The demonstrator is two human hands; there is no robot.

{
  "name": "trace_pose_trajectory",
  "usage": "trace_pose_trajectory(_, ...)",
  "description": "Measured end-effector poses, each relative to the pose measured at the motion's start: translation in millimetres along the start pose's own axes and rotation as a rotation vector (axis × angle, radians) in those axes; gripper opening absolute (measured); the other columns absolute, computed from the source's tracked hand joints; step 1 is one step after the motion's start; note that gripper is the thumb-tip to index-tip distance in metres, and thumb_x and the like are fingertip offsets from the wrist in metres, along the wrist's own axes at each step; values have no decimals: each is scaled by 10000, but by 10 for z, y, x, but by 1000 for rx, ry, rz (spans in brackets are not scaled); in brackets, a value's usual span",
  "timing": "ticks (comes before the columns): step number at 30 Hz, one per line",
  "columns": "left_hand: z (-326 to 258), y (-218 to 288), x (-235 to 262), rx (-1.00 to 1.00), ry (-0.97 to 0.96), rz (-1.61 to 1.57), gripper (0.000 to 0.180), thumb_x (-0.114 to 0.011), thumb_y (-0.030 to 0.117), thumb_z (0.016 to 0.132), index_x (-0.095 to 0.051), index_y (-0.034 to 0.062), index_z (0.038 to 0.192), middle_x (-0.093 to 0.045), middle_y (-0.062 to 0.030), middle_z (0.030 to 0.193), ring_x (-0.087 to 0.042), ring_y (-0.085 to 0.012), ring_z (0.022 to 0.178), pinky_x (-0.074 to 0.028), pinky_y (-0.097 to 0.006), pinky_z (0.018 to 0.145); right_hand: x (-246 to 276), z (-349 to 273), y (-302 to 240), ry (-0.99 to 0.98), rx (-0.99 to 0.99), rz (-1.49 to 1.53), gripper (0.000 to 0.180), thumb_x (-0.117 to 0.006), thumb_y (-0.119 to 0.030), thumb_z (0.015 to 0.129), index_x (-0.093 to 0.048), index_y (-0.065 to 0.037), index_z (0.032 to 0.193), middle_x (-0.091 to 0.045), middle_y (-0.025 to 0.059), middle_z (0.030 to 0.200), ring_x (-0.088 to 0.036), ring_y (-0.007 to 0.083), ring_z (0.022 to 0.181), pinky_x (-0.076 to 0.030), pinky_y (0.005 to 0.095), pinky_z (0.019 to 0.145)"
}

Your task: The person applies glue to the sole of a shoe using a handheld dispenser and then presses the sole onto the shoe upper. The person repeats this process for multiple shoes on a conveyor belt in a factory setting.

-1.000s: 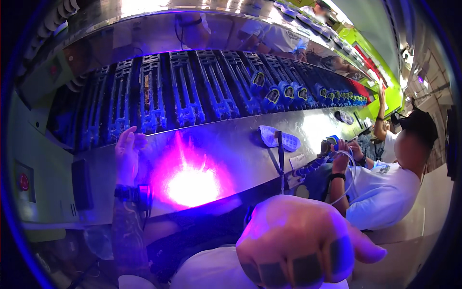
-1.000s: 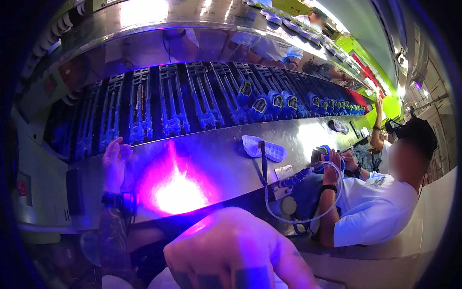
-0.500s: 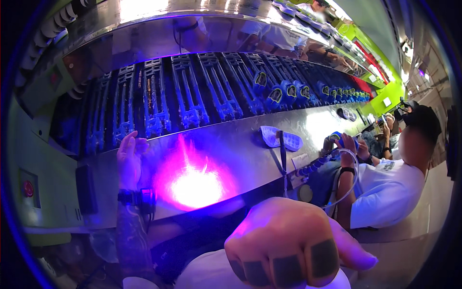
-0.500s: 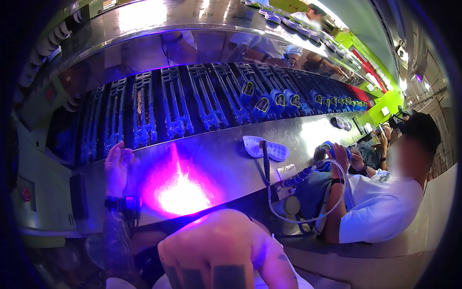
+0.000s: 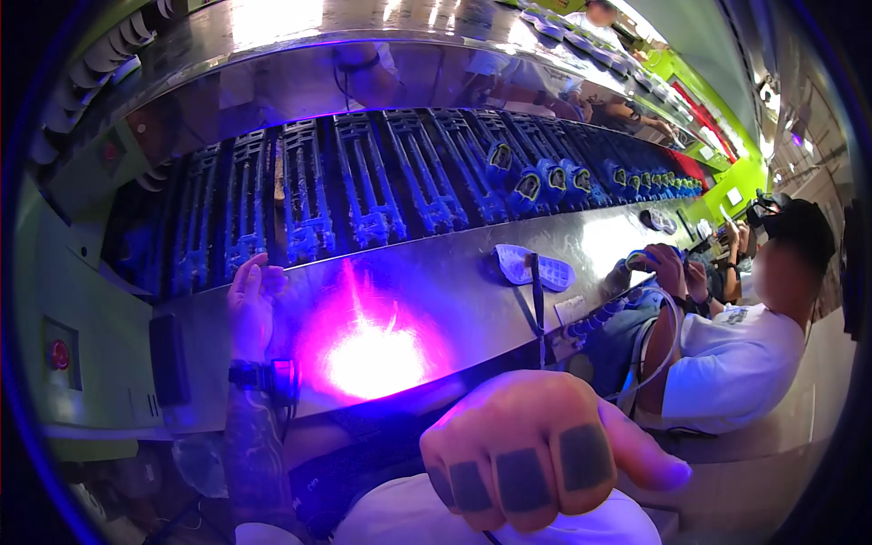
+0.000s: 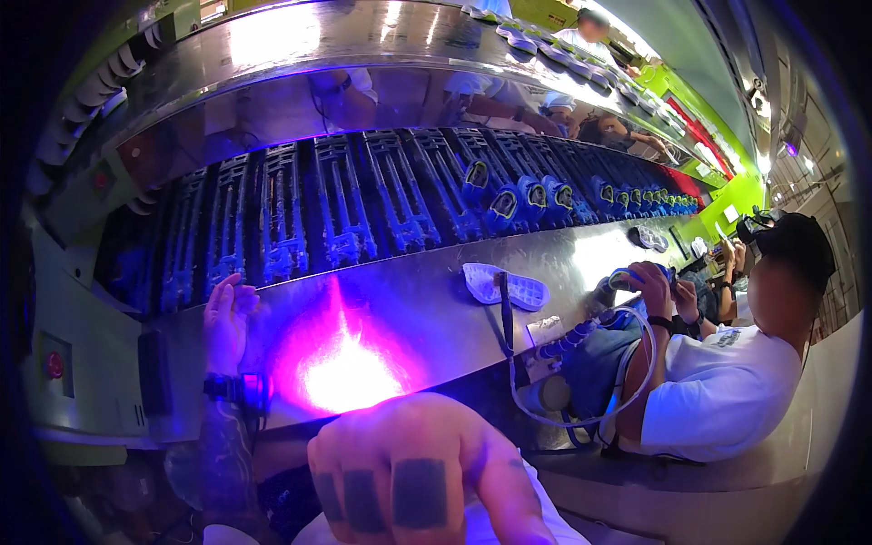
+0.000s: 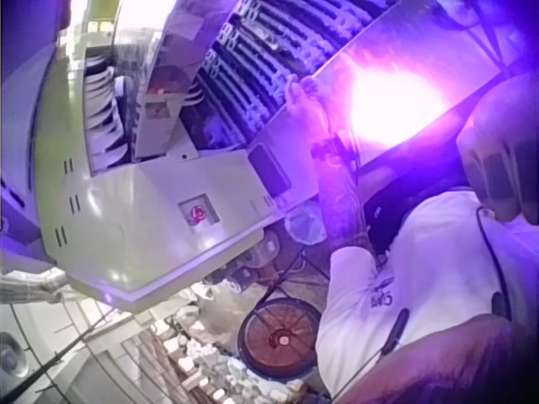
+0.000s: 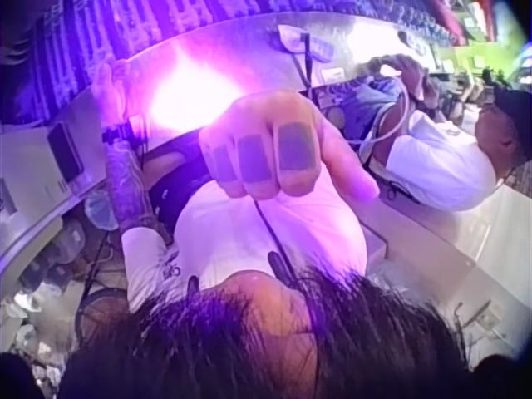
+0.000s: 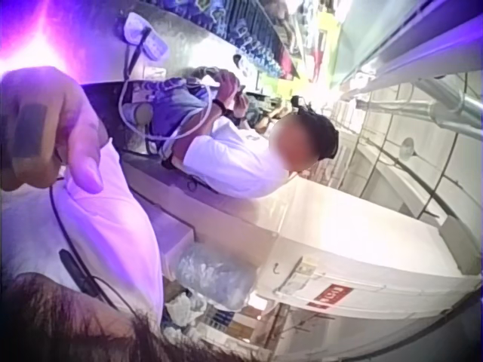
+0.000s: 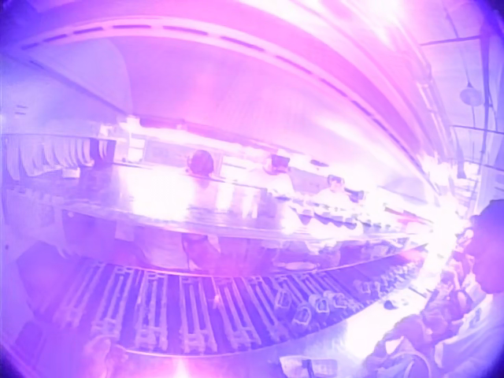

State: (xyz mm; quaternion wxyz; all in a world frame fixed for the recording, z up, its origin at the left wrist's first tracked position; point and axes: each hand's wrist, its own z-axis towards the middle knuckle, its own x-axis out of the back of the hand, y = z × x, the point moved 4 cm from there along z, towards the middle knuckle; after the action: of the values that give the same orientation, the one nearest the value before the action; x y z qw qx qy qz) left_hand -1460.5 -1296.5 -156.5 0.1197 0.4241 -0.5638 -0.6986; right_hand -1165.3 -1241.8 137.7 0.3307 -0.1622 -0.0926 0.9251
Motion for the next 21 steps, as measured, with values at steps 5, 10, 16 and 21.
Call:
trace_pose_trajectory(5, -88, 91, 17, 34, 21, -35, 321, -484, 208, 1094, -561, 9, 1333, -712, -109, 1020, -683, -193, 913, -582, -399, 841, 85, -58, 142, 70, -31, -41, 581, -583, -565, 982, -460, -103, 651, -403, 1, 577, -385, 148, 446, -304, 304, 421)
trace_pose_trajectory(10, -3, 34, 32, 16, 11, -13, 314, -480, 200, 1095, -562, 14, 1334, -716, -111, 1012, -689, -193, 897, -585, -389, 826, 237, -150, 274, 226, -99, -112, 565, -527, -548, 1012, -452, -108, 667, -408, 0, 599, -393, 154, 498, -326, 320, 476)
trace_pose_trajectory(16, -91, 113, 77, 10, 72, 29, 322, -510, 219, 1086, -565, 12, 1327, -716, -106, 1005, -692, -174, 878, -581, -344, 803, 571, -564, 322, 564, -194, -90, 552, -459, -528, 1048, -442, -113, 685, -414, -1, 625, -402, 161, 560, -351, 339, 543)
trace_pose_trajectory(21, -45, 106, 45, -25, 41, 30, 317, -507, 214, 1085, -570, 12, 1322, -717, -111, 1007, -697, -179, 871, -580, -338, 799, 1321, -1617, 307, 1066, -222, 188, 545, -342, -490, 1090, -458, -119, 708, -318, -6, 615, -321, 161, 588, -308, 336, 567)
